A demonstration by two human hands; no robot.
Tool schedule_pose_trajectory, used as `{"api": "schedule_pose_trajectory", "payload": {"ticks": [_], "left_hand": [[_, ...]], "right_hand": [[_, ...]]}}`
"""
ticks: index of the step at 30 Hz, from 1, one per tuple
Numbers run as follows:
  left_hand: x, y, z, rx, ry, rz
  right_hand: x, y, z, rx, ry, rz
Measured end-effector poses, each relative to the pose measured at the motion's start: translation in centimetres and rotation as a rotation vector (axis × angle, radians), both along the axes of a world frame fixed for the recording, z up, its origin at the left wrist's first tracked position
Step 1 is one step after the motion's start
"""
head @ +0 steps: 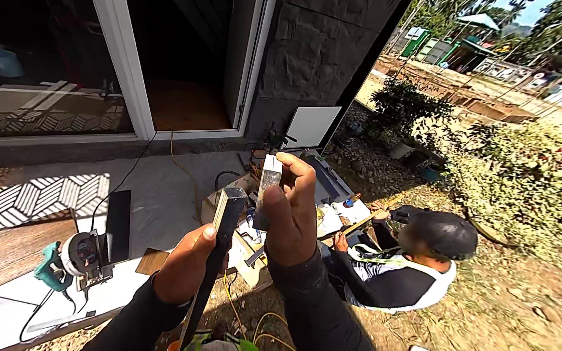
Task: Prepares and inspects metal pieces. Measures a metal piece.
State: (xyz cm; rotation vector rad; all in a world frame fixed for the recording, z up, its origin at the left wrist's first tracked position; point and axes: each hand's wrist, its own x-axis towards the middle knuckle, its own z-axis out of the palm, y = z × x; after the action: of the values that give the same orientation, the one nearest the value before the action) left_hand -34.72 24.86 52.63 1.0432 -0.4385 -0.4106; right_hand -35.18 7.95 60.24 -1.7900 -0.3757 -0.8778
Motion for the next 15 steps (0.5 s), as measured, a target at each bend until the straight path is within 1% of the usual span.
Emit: {"api": "schedule_pose_trajectory", "payload": {"ticks": [4, 9, 11, 13, 15], "left_hand": [[-0.1, -0.1, -0.2, 0.020, -0.091, 0.018], [-0.6, -0.7, 0.0, 0.011, -0.049, 0.052], [-0.8, -0.8, 0.0, 0.010, -0.071, 0.064], [-0.7, -0.9, -0.3, -0.006, -0.117, 0.076], [-0.4, -0.6, -0.6, -0.018, -0.131, 0.077]], "right_hand": [[0.1, -0.1, 0.5, -0.021, -0.011, -0.016], [0.6, 0.0, 1.2, -0.090, -0.102, -0.056], [0.8, 0.4, 1.2, -0.137, -0.140, -0.092], [0.9, 1.0, 0.4, -0.189, -0.173, -0.116], [0.5, 1.4, -1.2, -0.258, -0.143, -0.149]]}}
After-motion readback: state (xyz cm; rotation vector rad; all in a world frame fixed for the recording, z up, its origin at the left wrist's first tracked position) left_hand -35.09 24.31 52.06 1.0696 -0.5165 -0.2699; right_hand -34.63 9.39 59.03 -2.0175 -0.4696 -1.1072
